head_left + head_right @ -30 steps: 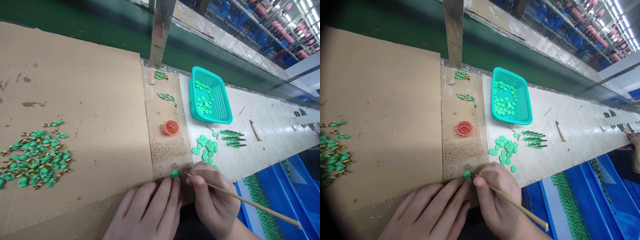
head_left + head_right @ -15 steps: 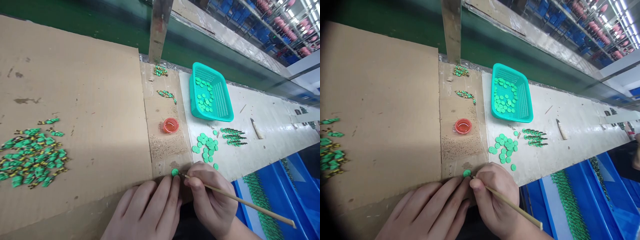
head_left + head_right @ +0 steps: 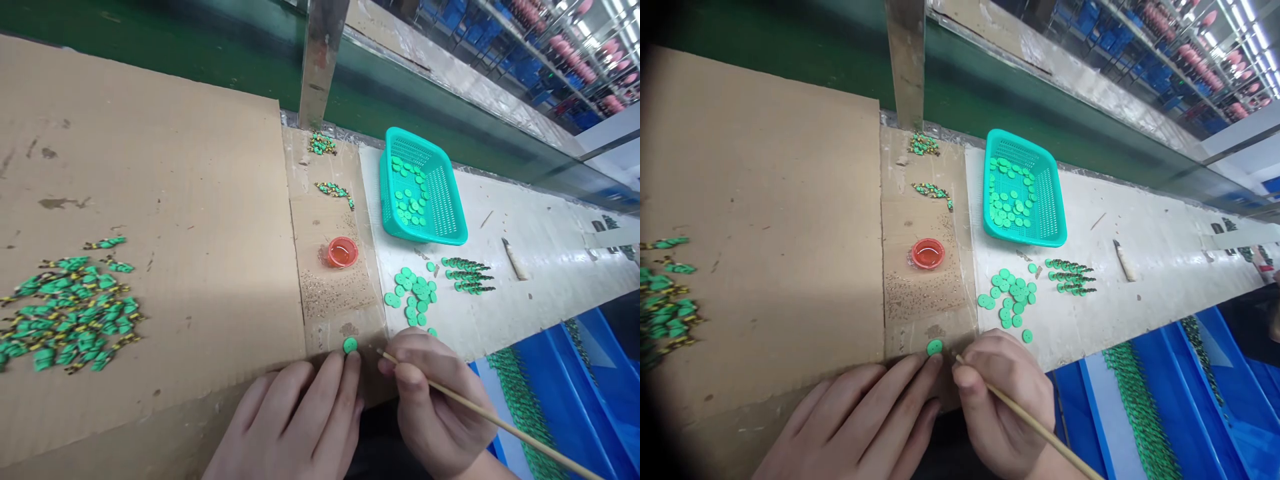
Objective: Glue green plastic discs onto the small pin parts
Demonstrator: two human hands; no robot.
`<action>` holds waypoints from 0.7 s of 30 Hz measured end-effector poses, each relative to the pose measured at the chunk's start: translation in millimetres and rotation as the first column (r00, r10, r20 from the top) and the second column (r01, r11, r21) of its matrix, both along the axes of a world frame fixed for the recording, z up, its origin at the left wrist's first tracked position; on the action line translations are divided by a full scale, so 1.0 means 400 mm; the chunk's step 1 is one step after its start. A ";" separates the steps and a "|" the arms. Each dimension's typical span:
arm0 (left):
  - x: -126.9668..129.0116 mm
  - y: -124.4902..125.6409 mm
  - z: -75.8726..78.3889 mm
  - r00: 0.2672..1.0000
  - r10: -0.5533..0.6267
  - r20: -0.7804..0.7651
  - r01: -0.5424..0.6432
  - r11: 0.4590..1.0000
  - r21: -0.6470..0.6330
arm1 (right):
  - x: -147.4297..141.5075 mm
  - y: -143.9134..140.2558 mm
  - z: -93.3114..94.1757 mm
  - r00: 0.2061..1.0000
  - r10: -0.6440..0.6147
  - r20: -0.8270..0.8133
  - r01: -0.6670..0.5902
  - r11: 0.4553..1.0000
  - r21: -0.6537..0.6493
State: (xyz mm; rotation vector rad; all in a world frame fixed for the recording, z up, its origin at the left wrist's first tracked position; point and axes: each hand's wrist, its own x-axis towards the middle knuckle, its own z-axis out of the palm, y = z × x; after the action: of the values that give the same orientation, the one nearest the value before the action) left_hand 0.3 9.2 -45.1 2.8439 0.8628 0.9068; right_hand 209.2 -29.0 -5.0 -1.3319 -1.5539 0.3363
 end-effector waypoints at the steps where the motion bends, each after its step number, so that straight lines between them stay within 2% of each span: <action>1: 0.000 0.001 0.002 1.000 -0.010 -0.012 0.010 1.000 -0.002 | 0.007 -0.003 -0.001 1.000 -0.021 -0.008 0.021 1.000 -0.008; 3: 0.003 0.001 0.009 1.000 -0.013 -0.024 0.013 1.000 -0.021 | 0.024 0.001 0.003 0.999 0.012 0.032 -0.009 0.997 -0.076; 5: 0.009 -0.004 0.024 1.000 0.022 -0.016 -0.023 0.998 -0.059 | 0.044 0.018 0.015 0.976 0.169 0.137 -0.144 0.975 -0.170; 7: 0.018 -0.012 0.042 0.998 0.068 0.014 -0.067 0.992 -0.104 | 0.063 0.043 0.033 0.898 0.360 0.254 -0.308 0.925 -0.222; 8: 0.022 -0.015 0.051 0.996 0.086 0.033 -0.081 0.988 -0.129 | 0.072 0.058 0.041 0.857 0.418 0.301 -0.359 0.904 -0.232; 11: 0.031 -0.019 0.068 0.994 0.088 0.062 -0.076 0.981 -0.178 | 0.090 0.095 0.046 0.794 0.487 0.365 -0.428 0.873 -0.234; 14: 0.028 -0.029 0.087 0.996 0.088 -0.011 -0.088 0.973 -0.213 | 0.092 0.103 0.026 0.779 0.495 0.384 -0.469 0.867 -0.166; 16: 0.009 -0.036 0.107 0.999 0.036 -0.032 -0.042 0.977 -0.207 | 0.084 0.092 0.006 0.800 0.438 0.411 -0.436 0.894 -0.105; 17: -0.011 -0.032 0.118 1.000 0.002 -0.028 -0.008 0.977 -0.214 | 0.079 0.083 -0.004 0.814 0.394 0.427 -0.409 0.911 -0.061; 19: -0.075 0.006 0.146 0.999 0.013 -0.031 -0.021 0.961 -0.277 | 0.065 0.067 -0.022 0.843 0.305 0.443 -0.353 0.935 0.028; 20: -0.120 0.043 0.163 0.990 0.120 -0.068 -0.136 0.932 -0.336 | 0.059 0.060 -0.028 0.856 0.273 0.440 -0.332 0.941 0.063; 21: -0.172 0.095 0.182 0.942 0.299 -0.151 -0.335 0.866 -0.371 | 0.052 0.054 -0.033 0.868 0.249 0.429 -0.315 0.945 0.089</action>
State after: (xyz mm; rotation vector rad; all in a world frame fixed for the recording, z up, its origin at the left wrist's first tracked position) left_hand -68.6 47.0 27.9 2.4482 1.3796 0.5443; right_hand 230.2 -7.5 -18.0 -1.0941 -2.0979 0.1072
